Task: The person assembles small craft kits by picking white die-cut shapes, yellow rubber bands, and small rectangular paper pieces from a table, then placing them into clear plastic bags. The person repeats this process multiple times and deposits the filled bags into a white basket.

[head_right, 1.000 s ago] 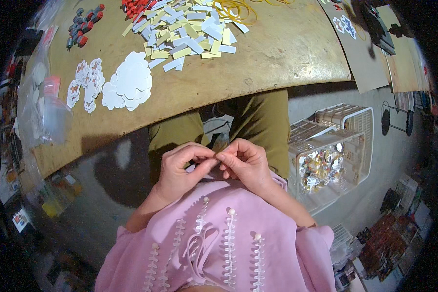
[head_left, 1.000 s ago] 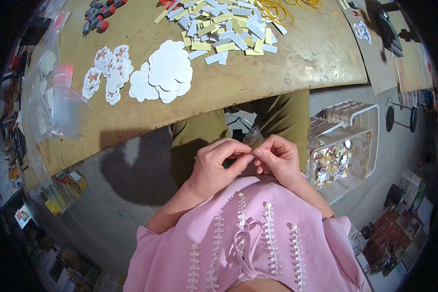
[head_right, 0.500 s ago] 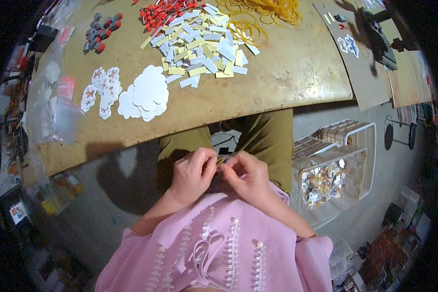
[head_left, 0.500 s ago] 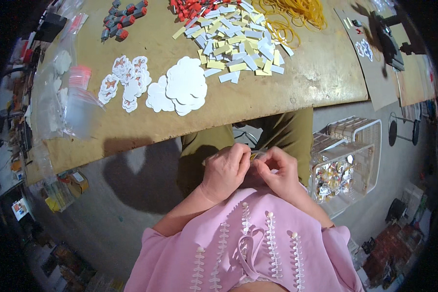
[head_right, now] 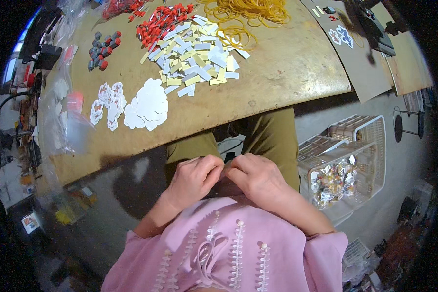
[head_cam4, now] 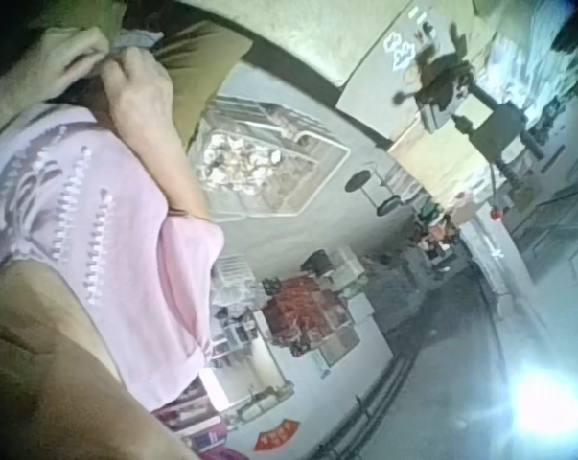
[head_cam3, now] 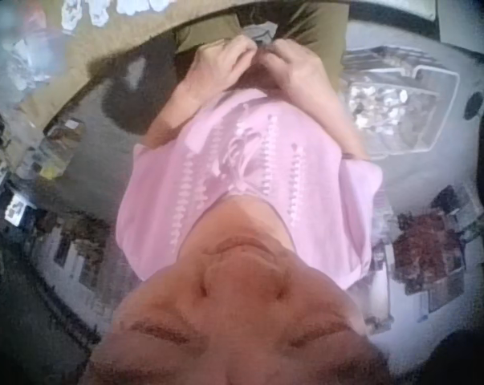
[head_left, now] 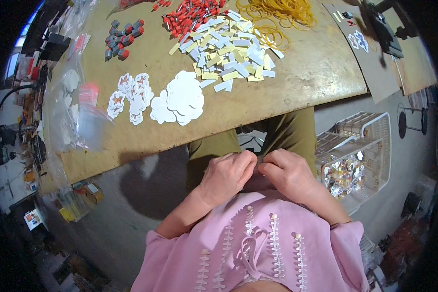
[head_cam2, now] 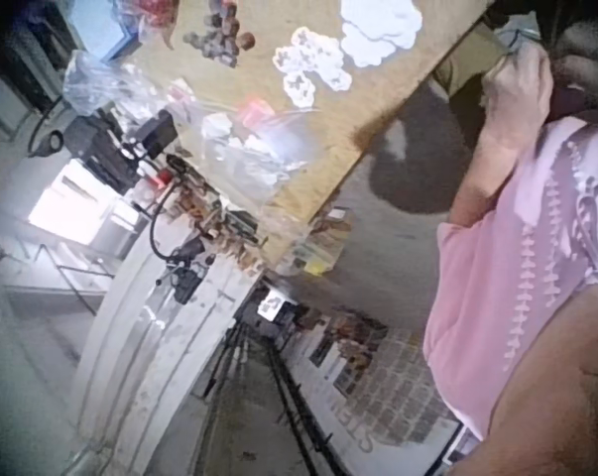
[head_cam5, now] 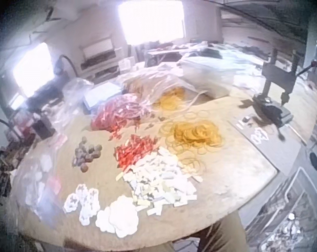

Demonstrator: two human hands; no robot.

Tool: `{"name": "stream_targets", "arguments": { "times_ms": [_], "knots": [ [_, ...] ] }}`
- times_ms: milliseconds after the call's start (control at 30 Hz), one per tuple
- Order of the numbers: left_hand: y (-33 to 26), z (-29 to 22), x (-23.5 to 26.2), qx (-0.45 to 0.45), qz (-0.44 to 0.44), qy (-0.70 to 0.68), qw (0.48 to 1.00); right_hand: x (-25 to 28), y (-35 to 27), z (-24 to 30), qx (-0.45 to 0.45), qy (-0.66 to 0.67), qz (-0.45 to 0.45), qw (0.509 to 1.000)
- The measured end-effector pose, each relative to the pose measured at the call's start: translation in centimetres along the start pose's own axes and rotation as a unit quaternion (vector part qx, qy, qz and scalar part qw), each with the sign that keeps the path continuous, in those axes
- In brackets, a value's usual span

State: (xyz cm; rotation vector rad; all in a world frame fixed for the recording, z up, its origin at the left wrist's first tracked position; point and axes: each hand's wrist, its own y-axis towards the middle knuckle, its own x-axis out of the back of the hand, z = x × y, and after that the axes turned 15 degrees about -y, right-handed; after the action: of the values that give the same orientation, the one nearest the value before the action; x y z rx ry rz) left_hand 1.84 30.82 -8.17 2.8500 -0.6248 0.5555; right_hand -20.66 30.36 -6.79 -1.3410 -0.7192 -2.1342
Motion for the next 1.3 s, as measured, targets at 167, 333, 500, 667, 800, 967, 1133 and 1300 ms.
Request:
{"name": "stream_targets", "arguments": {
  "times_ms": [167, 333, 500, 667, 800, 967, 1133, 1300],
  "knots": [
    [0.9, -0.9, 0.9, -0.011, 0.059, 0.069, 0.996, 0.0, -0.2, -0.1, 0.032, 0.063, 0.028, 0.997],
    [2.6, -2.9, 2.2, -0.079, -0.025, 0.082, 0.993, 0.5, -0.3, -0.3, 0.021, -0.033, -0.051, 0.998],
    [7.5, -2.5, 6.0, -0.031, -0.182, 0.239, 0.953, 0.7, 0.4, -0.4, -0.014, -0.099, -0.117, 0.988],
    [10.4, -0.7, 6.6, -0.038, -0.173, 0.267, 0.947, -0.2, -0.3, -0.4, -0.029, -0.054, -0.098, 0.993],
    [10.2, -0.8, 6.7, 0.010, -0.120, 0.208, 0.971, -0.1, -0.5, -0.7, -0.035, -0.034, -0.101, 0.994],
    [9.7, -1.0, 7.2, 0.033, -0.083, 0.157, 0.984, 0.2, -0.5, -1.0, -0.035, -0.052, -0.102, 0.993],
    [9.3, -1.8, 8.5, -0.026, -0.083, 0.148, 0.985, 0.3, -0.3, -1.1, -0.026, -0.055, -0.100, 0.993],
    [9.3, -0.4, 9.5, -0.090, -0.045, 0.182, 0.978, 0.2, 0.1, -1.0, -0.026, -0.049, -0.089, 0.994]
  ]
}}
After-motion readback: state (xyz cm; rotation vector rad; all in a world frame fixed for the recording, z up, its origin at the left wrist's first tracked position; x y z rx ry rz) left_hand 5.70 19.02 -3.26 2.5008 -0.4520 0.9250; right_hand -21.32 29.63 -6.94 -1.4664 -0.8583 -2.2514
